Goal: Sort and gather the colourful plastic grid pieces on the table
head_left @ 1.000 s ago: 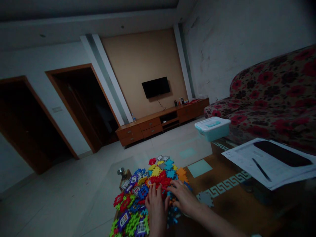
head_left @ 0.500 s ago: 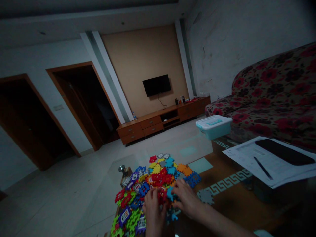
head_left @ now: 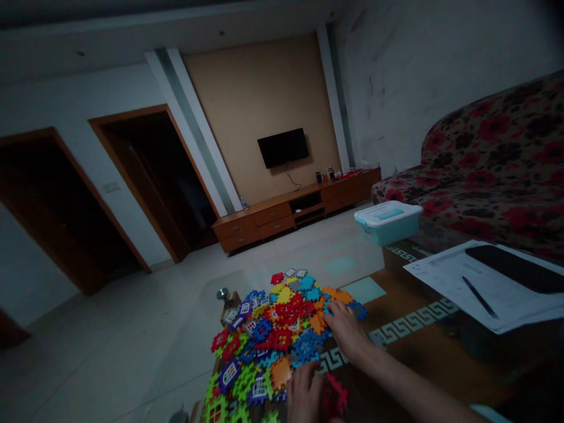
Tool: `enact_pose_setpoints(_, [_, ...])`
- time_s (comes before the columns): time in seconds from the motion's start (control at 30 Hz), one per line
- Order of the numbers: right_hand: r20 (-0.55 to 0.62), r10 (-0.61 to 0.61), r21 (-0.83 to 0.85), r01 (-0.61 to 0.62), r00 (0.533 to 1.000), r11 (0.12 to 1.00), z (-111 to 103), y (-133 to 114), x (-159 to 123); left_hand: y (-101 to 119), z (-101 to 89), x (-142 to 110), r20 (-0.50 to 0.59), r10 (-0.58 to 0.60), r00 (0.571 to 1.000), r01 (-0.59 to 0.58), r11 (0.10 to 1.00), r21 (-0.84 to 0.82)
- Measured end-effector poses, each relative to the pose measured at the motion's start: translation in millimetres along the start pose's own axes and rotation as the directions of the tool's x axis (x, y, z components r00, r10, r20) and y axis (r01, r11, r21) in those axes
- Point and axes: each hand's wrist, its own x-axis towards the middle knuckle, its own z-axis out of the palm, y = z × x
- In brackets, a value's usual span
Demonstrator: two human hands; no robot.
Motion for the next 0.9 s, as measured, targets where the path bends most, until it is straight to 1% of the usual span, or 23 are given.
enact_pose_setpoints(0.07, [-0.039,-0.023,0.038,0.025,0.999,0.999,4,-1,2,-6,-8.8,10,-0.024,-0.045,0.999,0.046,0.998,0.035])
enact_pose_setpoints(0.13, [-0.065,-0.048,0.08,0.053,0.997,0.995,9,-5,9,-18,-19.6,23,-0.069,-0.132,0.989,0.138,0.986,0.094])
enact_pose_setpoints(0.2, [-0.074,-0.064,0.096,0.071,0.995,0.993,17,-9,19,-29,-27.3,36,-0.104,-0.23,0.968,0.245,0.956,0.16])
enact_pose_setpoints(0.27, [-0.069,-0.072,0.084,0.078,0.995,0.993,27,-13,31,-37,-30.2,46,-0.099,-0.293,0.951,0.307,0.931,0.199])
enact_pose_setpoints(0.33, [-0.065,-0.084,0.055,0.087,0.994,0.995,36,-18,41,-42,-30.3,50,-0.069,-0.301,0.951,0.309,0.929,0.202])
enact_pose_setpoints(0.4, [-0.057,-0.103,0.018,0.105,0.993,0.994,42,-23,47,-43,-31.1,50,-0.031,-0.263,0.964,0.264,0.949,0.17])
enact_pose_setpoints(0.5, [-0.043,-0.135,-0.046,0.133,0.99,0.99,41,-26,48,-43,-37.9,46,-0.018,-0.22,0.975,0.221,0.972,0.083])
enact_pose_setpoints(0.57, [-0.053,-0.156,-0.072,0.152,0.986,0.986,36,-25,45,-42,-45.7,44,-0.055,-0.239,0.969,0.24,0.971,-0.003])
enact_pose_setpoints(0.63, [-0.063,-0.18,-0.078,0.175,0.982,0.981,31,-22,41,-41,-54.1,43,-0.13,-0.295,0.947,0.278,0.951,-0.131])
enact_pose_setpoints(0.7, [-0.062,-0.211,-0.057,0.208,0.975,0.976,26,-18,37,-39,-61.3,43,-0.185,-0.381,0.906,0.31,0.895,-0.321])
enact_pose_setpoints(0.73, [-0.063,-0.23,-0.038,0.228,0.971,0.973,24,-17,35,-38,-64.1,42,-0.184,-0.432,0.883,0.323,0.843,-0.43])
enact_pose_setpoints(0.8, [-0.067,-0.242,0.003,0.242,0.968,0.97,21,-15,31,-34,-67.3,37,-0.107,-0.508,0.855,0.335,0.698,-0.633])
enact_pose_setpoints(0.87, [-0.064,-0.215,0.029,0.217,0.974,0.976,18,-16,29,-28,-67.3,30,0.013,-0.512,0.859,0.346,0.562,-0.752])
enact_pose_setpoints(0.9, [-0.053,-0.194,0.033,0.196,0.98,0.98,16,-17,28,-25,-66.1,26,0.061,-0.494,0.867,0.355,0.529,-0.771])
